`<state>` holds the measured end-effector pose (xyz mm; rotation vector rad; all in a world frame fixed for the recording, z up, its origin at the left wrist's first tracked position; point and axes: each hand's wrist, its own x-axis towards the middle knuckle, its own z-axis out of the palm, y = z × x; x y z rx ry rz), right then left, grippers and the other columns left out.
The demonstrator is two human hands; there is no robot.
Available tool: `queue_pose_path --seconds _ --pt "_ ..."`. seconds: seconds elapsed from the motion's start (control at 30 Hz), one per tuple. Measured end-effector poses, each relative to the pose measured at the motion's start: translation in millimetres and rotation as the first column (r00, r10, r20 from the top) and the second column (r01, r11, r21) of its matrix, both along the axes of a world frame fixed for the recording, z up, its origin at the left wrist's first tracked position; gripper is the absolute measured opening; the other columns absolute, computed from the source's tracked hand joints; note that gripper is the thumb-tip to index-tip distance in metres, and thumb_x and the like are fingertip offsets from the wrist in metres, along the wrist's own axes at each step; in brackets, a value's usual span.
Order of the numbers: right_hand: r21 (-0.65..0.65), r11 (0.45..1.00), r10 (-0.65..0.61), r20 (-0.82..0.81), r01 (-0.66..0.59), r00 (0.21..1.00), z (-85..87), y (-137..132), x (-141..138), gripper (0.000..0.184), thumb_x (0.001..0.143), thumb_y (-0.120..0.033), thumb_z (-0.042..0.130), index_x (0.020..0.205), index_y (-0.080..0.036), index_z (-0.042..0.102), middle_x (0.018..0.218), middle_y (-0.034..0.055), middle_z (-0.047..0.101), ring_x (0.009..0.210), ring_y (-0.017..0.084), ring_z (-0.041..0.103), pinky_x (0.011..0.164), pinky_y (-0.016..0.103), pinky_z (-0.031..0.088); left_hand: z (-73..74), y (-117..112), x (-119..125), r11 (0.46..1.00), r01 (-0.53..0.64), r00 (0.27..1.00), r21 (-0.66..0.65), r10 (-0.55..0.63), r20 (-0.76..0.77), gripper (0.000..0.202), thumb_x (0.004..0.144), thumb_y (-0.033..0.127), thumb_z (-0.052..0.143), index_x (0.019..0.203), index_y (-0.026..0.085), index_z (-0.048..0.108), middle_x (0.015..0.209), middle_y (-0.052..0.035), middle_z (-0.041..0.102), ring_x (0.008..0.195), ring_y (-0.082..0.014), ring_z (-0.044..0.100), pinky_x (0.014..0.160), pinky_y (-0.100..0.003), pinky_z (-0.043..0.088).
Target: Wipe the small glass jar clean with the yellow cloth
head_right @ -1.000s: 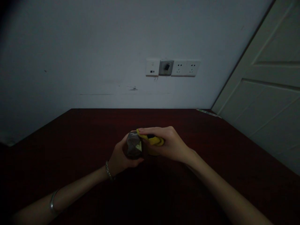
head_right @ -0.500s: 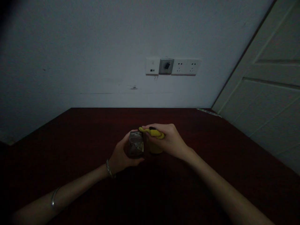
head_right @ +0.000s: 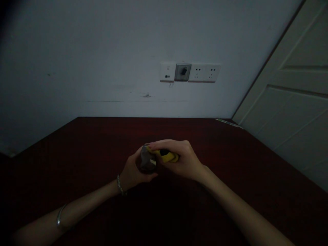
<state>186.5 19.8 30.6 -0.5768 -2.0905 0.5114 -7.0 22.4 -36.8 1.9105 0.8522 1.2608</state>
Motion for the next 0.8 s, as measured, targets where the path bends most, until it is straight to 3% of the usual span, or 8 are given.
queue_pose_path --seconds 0.13,0.27,0.43,0.57,0.8 --pt "-0.045 0.998 0.037 0.072 -0.034 0.997 9.5 -10 0 0.032 0.077 -0.015 0.063 0.107 -0.021 0.064 0.102 0.0044 0.070 0.090 0.017 0.068 0.076 0.026 0.055 -1.9 3 -2 0.996 -0.079 0.994 0.041 0.082 -0.072 0.079 0.053 0.031 0.080 0.123 0.018 0.044 0.112 -0.0093 0.063 0.101 -0.0255 0.062 0.089 -0.043 0.052" --pt "0.007 0.994 -0.107 0.076 0.107 0.991 14.1 -7 5 0.029 0.078 -0.015 0.061 0.105 -0.023 0.065 0.102 0.0022 0.071 0.090 0.017 0.068 0.079 0.028 0.054 -1.3 5 -3 0.988 -0.109 0.986 0.107 0.121 -0.118 0.081 0.053 0.031 0.080 0.124 0.018 0.042 0.115 -0.0116 0.060 0.105 -0.0275 0.059 0.091 -0.045 0.049" --pt "0.059 0.974 -0.224 0.083 0.220 0.971 2.5 3 1 0.032 0.078 -0.012 0.059 0.107 -0.022 0.065 0.105 0.0045 0.071 0.094 0.018 0.067 0.083 0.031 0.054 0.1 5 -2 0.985 -0.088 0.985 0.145 0.108 -0.134 0.080 0.054 0.031 0.079 0.124 0.018 0.042 0.116 -0.0115 0.058 0.106 -0.0285 0.058 0.091 -0.047 0.049" --pt "0.034 0.990 -0.143 0.091 0.140 0.986 -3.5 0 -10 0.037 0.078 -0.010 0.056 0.112 -0.023 0.061 0.110 0.0054 0.068 0.100 0.018 0.065 0.087 0.033 0.053 0.5 3 -2 0.987 -0.077 0.986 0.140 0.096 -0.140 0.080 0.053 0.029 0.079 0.124 0.019 0.043 0.115 -0.0099 0.059 0.105 -0.0280 0.058 0.091 -0.046 0.049" --pt "0.025 0.996 0.079 0.172 -0.085 0.982 10.2 -4 -8 0.039 0.075 -0.004 0.059 0.109 -0.022 0.062 0.108 0.0055 0.069 0.103 0.018 0.063 0.088 0.032 0.052 -3.6 2 0 0.989 -0.034 0.991 0.141 0.052 -0.125 0.086 0.050 0.032 0.080 0.126 0.021 0.041 0.118 -0.0100 0.058 0.110 -0.0300 0.056 0.095 -0.049 0.047"
